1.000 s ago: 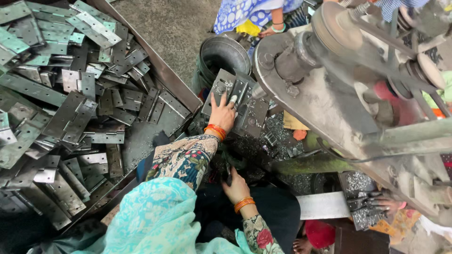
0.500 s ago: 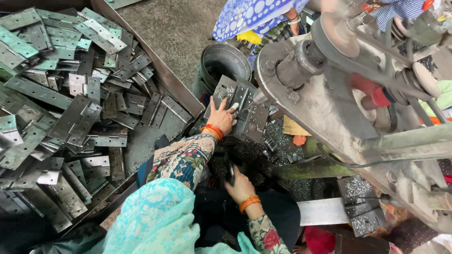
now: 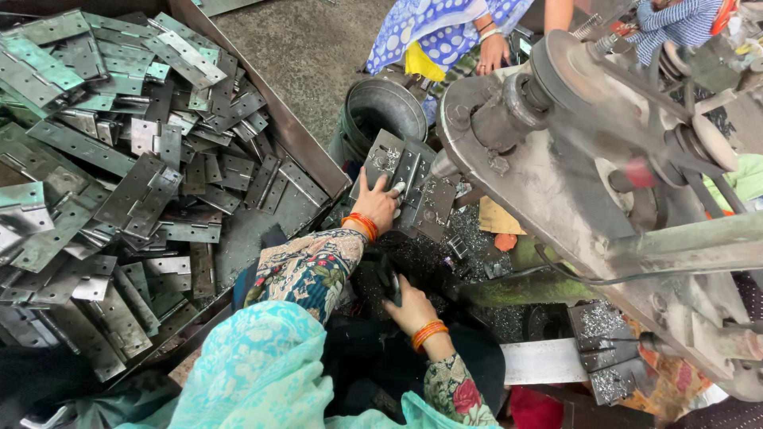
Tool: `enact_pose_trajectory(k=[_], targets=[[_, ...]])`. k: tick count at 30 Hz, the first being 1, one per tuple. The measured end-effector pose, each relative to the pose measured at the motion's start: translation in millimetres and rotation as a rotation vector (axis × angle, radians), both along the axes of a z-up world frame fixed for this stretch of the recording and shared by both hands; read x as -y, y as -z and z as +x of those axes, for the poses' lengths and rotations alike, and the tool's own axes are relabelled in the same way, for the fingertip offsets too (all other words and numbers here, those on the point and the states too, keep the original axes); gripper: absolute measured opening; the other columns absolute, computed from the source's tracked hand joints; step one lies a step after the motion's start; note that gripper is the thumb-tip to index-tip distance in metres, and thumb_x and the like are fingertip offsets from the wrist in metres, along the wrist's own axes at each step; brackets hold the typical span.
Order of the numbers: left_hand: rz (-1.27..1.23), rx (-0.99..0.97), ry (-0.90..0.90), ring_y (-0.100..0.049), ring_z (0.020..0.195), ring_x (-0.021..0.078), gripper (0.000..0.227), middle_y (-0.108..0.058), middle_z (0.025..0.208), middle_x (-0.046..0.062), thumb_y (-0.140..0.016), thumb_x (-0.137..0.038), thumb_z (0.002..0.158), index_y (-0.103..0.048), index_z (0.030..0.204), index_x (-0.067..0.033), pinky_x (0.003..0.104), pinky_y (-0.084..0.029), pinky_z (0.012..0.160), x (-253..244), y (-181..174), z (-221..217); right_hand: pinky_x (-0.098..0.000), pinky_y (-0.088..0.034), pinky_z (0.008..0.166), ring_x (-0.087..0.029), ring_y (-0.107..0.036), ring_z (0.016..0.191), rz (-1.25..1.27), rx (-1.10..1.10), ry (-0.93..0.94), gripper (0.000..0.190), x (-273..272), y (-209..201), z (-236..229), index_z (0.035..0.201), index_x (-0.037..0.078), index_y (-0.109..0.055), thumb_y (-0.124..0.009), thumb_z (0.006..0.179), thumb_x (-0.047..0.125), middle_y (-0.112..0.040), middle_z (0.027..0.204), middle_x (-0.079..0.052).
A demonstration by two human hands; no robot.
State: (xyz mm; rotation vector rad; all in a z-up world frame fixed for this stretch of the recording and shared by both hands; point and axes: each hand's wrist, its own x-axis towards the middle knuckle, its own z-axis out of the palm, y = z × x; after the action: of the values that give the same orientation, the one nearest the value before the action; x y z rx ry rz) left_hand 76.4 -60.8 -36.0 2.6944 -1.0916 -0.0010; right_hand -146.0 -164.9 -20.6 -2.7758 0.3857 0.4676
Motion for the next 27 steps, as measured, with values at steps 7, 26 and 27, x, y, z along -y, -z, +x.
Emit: enact_pose_trajectory(k=[7,26,27], targets=[[0.043,-0.062,0.054,-0.019,0.154,0.0326,0.037,-0.044,0.158,-0.009,-0.054,-0.037,0.099,-0.070,0.130,-0.0242,0.083,-0.002,0.112,-1.4,-5.2,13.7,-0.0474,-0.056,0.091,-0.043,-0.068,0.108,0.016,0.033,0.058,0.078,-5.7,15.7,-6.8,0.148,0.006,-0.043,-0.075,0.082,0.033,-0.069,0.118,-0.025],[-0.062,0.105,-0.162,-0.017,0.154,0.0365,0.042,-0.052,0.151,-0.001,-0.045,-0.036,0.101,-0.071,0.127,-0.0160,0.081,0.000,0.113,21.2,-1.0,5.5,-0.0482,-0.055,0.094,-0.043,-0.066,0.110,-0.025,-0.008,0.008,0.076,11.4,5.3,4.1,0.148,0.006,-0.045,-0.074,0.083,0.031,-0.067,0.120,-0.026],[-0.062,0.103,-0.168,-0.017,0.154,0.0363,0.042,-0.052,0.150,-0.001,-0.045,-0.035,0.101,-0.071,0.128,-0.0161,0.081,0.000,0.114,22.5,-0.4,7.9,-0.0479,-0.055,0.094,-0.043,-0.066,0.110,-0.013,0.014,0.031,0.077,7.6,11.7,1.2,0.148,0.006,-0.043,-0.074,0.081,0.029,-0.067,0.121,-0.025]])
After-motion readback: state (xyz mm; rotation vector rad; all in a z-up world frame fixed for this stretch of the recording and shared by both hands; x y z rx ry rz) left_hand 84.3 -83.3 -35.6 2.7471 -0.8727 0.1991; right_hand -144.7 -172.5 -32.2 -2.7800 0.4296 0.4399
